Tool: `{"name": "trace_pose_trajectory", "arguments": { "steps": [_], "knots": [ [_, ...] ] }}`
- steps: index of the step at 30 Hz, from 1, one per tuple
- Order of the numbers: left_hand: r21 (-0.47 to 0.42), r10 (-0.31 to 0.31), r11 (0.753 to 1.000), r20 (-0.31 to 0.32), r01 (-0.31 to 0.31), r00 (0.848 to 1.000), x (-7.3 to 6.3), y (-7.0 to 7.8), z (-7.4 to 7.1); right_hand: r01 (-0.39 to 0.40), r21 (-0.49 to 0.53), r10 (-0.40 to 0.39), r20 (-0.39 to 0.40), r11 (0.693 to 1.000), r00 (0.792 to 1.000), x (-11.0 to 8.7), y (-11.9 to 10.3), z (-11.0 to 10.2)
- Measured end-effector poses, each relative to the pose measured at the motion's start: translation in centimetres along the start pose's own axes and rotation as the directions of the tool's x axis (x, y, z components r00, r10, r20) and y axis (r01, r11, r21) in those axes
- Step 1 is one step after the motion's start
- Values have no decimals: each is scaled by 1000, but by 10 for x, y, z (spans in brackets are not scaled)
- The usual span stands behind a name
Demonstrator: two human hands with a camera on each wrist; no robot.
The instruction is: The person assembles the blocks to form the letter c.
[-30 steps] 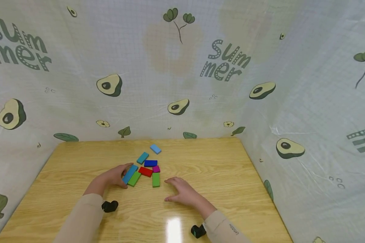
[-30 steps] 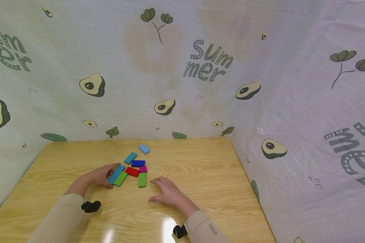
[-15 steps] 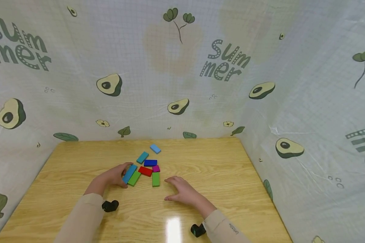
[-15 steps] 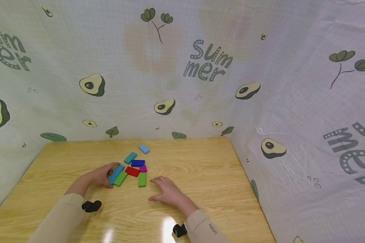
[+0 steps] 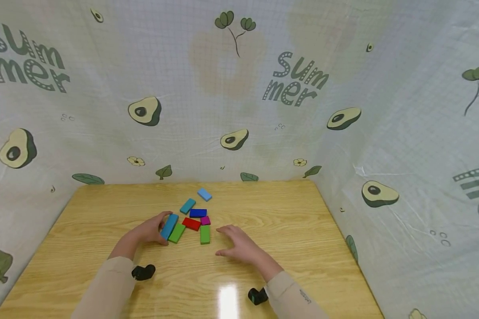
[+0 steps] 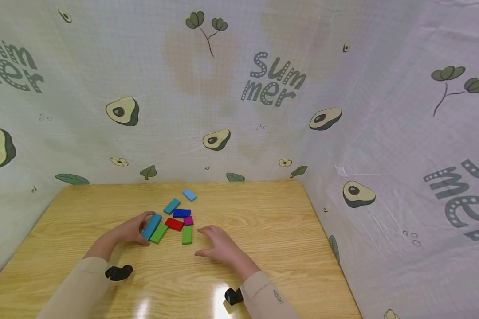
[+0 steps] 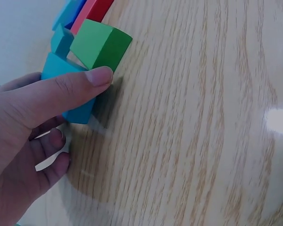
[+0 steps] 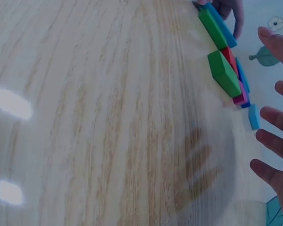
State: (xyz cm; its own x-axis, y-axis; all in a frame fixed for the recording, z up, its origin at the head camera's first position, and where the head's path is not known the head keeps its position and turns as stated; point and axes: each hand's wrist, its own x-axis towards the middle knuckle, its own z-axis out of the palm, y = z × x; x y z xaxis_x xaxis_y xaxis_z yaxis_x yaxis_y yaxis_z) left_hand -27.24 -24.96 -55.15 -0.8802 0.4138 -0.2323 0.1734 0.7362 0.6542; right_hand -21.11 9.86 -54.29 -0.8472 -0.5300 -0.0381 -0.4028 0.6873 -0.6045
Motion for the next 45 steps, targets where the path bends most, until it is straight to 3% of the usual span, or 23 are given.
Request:
{"name": "trace_pose_trajectory", "arguments": {
  "steps": [8, 16, 22, 29, 34, 45],
  "knots": [
    [6, -29, 1000, -34, 29, 999, 0, 16, -1, -31, 85, 35, -43, 996, 998, 4, 0, -9],
    [36, 7, 999, -84, -4, 996, 6, 38, 9, -55, 165, 71, -92, 985, 993, 1, 4, -13],
    [36, -5, 999, -102, 9, 995, 9, 54, 22, -61, 217, 90, -125, 974, 988, -4, 10, -15],
    [25, -9, 1000, -154, 13, 988, 8, 78, 41, -74, 328, 118, -118, 942, 986, -10, 15, -18],
    [3, -15, 1000, -192, 16, 981, 10, 92, 58, -82, 345, 131, -123, 935, 984, -13, 15, -18],
    [-29, -11, 1000, -191, 6, 982, 16, 114, 92, -51, 399, 130, -174, 915, 976, -21, 19, -11]
  ]
}}
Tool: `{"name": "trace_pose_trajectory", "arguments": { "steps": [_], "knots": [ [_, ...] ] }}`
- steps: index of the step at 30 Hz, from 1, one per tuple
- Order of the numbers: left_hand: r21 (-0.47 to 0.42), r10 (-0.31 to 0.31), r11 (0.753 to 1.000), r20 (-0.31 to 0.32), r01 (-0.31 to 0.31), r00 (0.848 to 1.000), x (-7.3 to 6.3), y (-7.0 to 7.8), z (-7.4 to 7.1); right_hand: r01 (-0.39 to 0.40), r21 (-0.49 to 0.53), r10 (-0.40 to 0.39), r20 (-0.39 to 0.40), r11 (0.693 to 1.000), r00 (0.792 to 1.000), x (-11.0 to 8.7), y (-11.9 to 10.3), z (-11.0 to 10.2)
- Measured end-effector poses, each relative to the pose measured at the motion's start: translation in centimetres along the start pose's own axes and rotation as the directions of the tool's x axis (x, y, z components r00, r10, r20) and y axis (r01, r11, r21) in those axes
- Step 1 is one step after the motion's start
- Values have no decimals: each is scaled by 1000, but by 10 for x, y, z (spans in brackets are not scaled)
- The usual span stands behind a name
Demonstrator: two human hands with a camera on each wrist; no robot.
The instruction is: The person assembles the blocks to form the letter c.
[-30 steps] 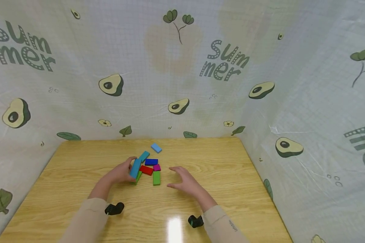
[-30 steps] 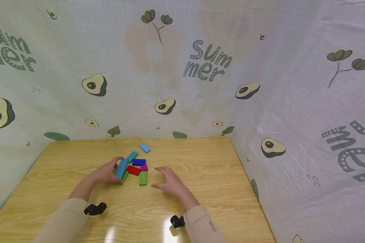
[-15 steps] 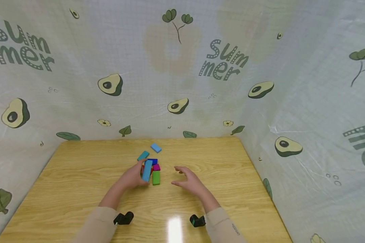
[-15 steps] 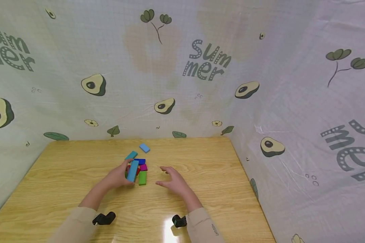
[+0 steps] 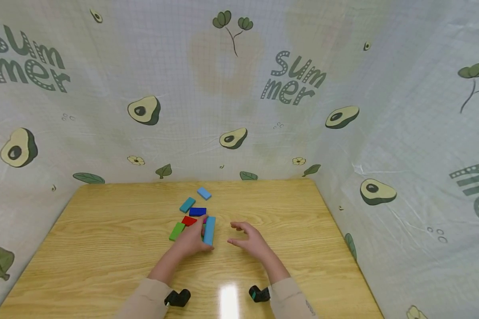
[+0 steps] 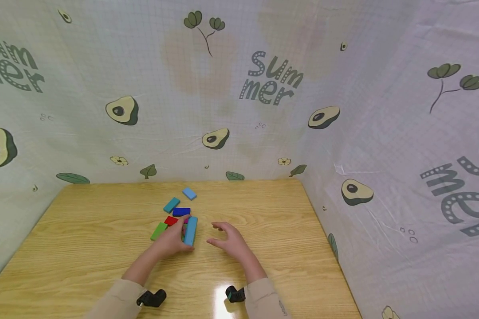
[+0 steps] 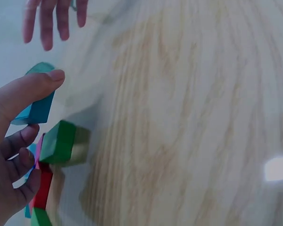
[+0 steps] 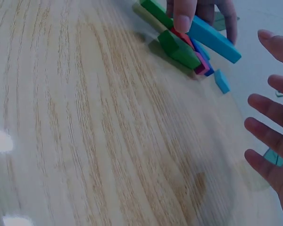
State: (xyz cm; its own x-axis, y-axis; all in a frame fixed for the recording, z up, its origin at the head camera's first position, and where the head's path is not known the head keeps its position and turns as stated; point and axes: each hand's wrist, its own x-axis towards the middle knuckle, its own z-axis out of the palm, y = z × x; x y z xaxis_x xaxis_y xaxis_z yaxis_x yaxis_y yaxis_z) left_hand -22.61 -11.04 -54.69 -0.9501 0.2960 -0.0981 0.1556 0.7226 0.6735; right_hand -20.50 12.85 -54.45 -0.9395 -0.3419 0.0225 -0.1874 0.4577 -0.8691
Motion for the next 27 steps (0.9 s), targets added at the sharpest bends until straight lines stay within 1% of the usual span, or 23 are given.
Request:
{"name": "trace_pose_trajectory", "arguments": {
  "steps": [3, 4, 7, 10, 11, 12, 16, 19, 27],
  "knots": [
    [8, 25, 1000, 1, -25, 1000, 0, 4, 8, -9, 34, 9, -7, 999, 1000, -1, 4, 2],
    [12, 35, 999, 0, -35, 999, 0, 5, 11, -5, 45, 6, -8, 999, 1000, -3, 0, 1],
    [21, 58, 998, -3, -58, 998, 1, 10, 18, -11, 78, 12, -9, 997, 1000, -3, 4, 3],
    [31, 71, 997, -13, -71, 997, 1, 14, 23, -19, 97, 21, -19, 995, 1000, -3, 7, 5],
    [34, 72, 997, -15, -71, 997, 1, 16, 25, -24, 102, 27, -26, 994, 999, -1, 13, 7],
    [38, 73, 997, -17, -73, 997, 2, 17, 27, -24, 101, 27, -35, 995, 999, -2, 14, 7],
    [47, 71, 996, -28, -70, 997, 3, 21, 35, -26, 105, 32, -56, 994, 998, -2, 16, 8],
    [67, 57, 996, -41, -54, 998, 3, 25, 41, -36, 111, 43, -60, 993, 997, -3, 17, 8],
    [168, 24, 986, -96, -7, 995, 5, 28, 51, -61, 76, 67, -78, 995, 995, -3, 24, 12]
  ]
}}
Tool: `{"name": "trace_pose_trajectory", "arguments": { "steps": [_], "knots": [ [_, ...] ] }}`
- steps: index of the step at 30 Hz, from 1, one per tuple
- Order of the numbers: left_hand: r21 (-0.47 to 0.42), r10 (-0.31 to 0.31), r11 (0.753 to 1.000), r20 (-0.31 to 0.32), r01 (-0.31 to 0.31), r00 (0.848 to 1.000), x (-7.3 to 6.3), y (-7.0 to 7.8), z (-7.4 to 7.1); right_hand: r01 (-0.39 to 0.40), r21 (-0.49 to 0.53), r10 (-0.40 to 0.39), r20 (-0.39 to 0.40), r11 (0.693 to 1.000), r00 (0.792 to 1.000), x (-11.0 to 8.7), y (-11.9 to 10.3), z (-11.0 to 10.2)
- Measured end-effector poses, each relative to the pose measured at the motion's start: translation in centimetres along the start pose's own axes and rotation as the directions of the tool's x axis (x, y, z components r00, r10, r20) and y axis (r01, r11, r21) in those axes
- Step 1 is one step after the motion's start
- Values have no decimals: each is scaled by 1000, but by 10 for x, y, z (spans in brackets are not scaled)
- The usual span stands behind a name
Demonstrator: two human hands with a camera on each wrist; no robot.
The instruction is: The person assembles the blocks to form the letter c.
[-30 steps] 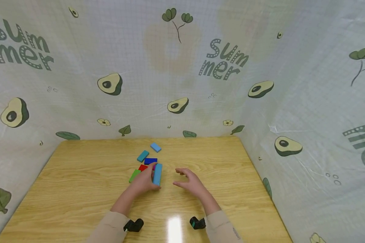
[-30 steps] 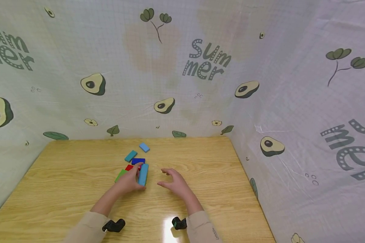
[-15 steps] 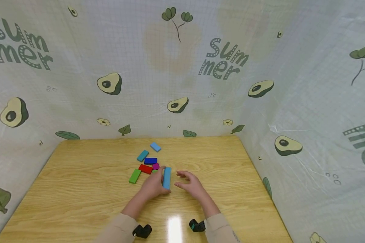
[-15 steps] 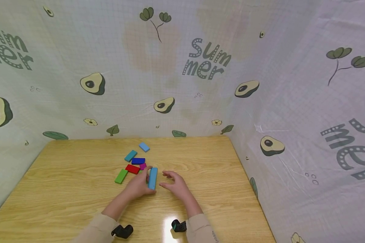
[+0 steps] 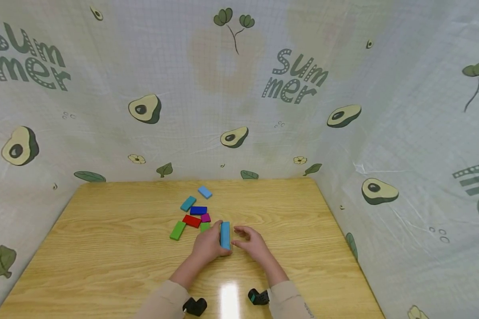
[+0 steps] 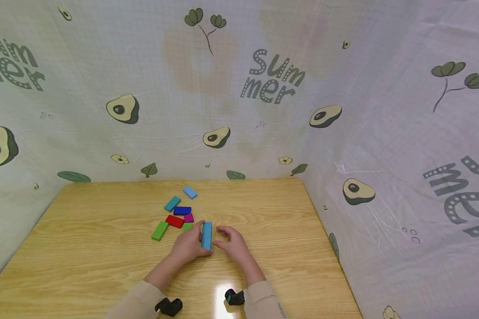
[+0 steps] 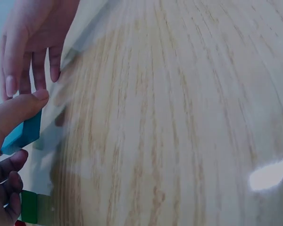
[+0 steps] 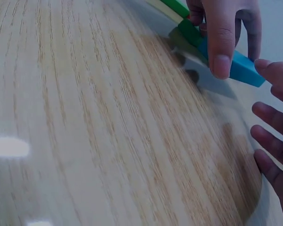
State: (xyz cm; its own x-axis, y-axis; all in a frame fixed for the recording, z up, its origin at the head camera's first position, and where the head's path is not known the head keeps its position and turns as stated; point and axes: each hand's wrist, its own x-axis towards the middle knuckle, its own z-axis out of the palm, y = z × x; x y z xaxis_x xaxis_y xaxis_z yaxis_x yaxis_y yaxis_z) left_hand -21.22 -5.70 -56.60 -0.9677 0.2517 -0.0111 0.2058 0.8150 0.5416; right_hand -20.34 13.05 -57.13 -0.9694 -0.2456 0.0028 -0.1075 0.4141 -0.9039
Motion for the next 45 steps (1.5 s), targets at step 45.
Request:
{"name": "trace_pose_trajectory", "arguments": {
  "steps": [45],
  "knots": [
    [97, 51, 993, 114, -62, 992, -1, -6, -10, 69, -144, -83, -92, 987, 992, 7, 17, 19]
  ]
}}
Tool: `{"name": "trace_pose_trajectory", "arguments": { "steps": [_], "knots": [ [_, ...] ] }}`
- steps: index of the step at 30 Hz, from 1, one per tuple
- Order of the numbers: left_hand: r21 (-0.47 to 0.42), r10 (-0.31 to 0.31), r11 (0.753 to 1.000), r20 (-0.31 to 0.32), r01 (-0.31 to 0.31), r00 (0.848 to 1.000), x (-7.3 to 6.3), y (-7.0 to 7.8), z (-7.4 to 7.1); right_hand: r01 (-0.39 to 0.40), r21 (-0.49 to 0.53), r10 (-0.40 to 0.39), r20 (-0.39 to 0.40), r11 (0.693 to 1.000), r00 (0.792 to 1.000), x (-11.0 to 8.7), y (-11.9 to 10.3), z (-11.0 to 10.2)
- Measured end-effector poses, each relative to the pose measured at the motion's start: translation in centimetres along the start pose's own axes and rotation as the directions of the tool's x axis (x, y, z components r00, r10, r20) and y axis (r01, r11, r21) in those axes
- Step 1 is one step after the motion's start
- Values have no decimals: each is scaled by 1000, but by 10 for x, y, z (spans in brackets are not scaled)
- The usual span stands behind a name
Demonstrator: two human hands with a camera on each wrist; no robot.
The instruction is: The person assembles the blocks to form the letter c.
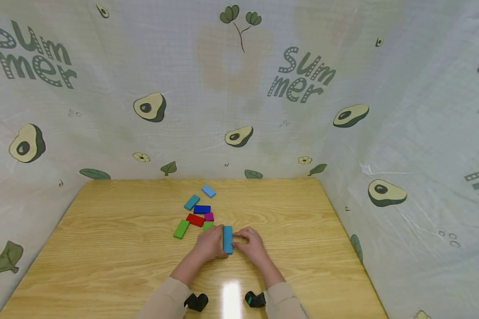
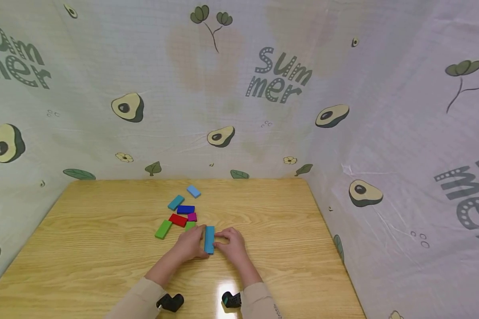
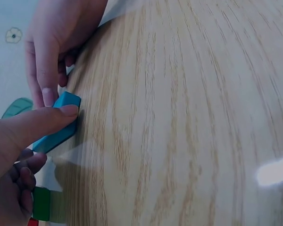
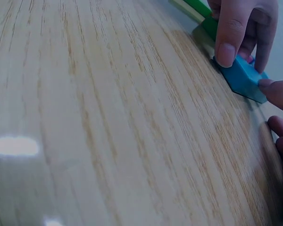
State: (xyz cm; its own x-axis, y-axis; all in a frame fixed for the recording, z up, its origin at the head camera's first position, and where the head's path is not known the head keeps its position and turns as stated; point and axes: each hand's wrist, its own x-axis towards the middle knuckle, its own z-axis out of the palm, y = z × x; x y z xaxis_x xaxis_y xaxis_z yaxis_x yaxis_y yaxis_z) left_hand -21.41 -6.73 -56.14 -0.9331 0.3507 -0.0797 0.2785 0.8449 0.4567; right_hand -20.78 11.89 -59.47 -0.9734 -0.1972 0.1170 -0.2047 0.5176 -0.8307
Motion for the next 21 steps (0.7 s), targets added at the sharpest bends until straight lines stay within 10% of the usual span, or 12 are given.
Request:
{"name": "trace_pose_trajectory", "arguments": {
  "steps": [21],
  "knots": [
    [-61, -41, 997, -71, 37, 997, -14, -12, -31, -24, 7, 24, 92, 1000, 995, 14, -28, -4]
  ]
}}
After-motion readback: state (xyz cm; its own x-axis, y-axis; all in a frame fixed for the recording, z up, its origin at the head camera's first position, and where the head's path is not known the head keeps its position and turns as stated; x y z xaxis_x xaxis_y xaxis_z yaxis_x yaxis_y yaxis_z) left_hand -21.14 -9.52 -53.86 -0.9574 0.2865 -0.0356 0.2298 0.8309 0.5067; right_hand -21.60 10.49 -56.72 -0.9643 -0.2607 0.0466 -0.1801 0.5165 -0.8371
